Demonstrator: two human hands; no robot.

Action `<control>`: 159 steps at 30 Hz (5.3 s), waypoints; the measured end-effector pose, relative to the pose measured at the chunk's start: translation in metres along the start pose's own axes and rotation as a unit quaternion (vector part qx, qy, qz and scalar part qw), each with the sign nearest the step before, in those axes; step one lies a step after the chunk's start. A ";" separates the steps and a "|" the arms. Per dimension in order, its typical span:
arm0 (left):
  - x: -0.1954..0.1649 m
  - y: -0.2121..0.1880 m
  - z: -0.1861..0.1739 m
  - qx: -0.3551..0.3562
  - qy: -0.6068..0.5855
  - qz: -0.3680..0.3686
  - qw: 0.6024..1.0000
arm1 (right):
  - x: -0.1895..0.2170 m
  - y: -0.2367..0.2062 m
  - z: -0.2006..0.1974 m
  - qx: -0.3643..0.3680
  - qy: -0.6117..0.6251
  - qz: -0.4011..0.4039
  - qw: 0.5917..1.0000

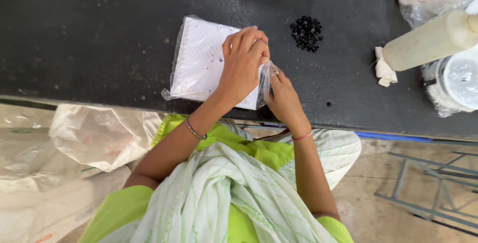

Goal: The person places small black components one at a time into the holes of a white square plastic panel, then folds a clear plastic film around the panel and stacks it with finished panels. They repeat the process with another panel, pressing components into place by hand.

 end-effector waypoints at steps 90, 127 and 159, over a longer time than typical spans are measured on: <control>0.092 -0.089 -0.162 0.057 0.124 -0.054 0.989 | -0.041 0.099 0.119 0.152 0.599 0.281 0.734; 0.195 -0.095 -0.190 0.007 0.278 -0.249 0.928 | -0.079 0.097 0.087 0.145 0.546 0.282 0.775; 0.185 -0.393 -0.434 -0.300 0.598 -0.302 0.679 | -0.144 0.114 0.076 0.113 0.552 0.226 0.795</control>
Point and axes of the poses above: each hand's wrist, its own y-axis towards the middle knuckle, its own z-axis out of the palm, x = y × z, the point moved 8 cm from there along y, towards the middle knuckle, and after that the axes turned 13 degrees about z, right-handed, at the moved point
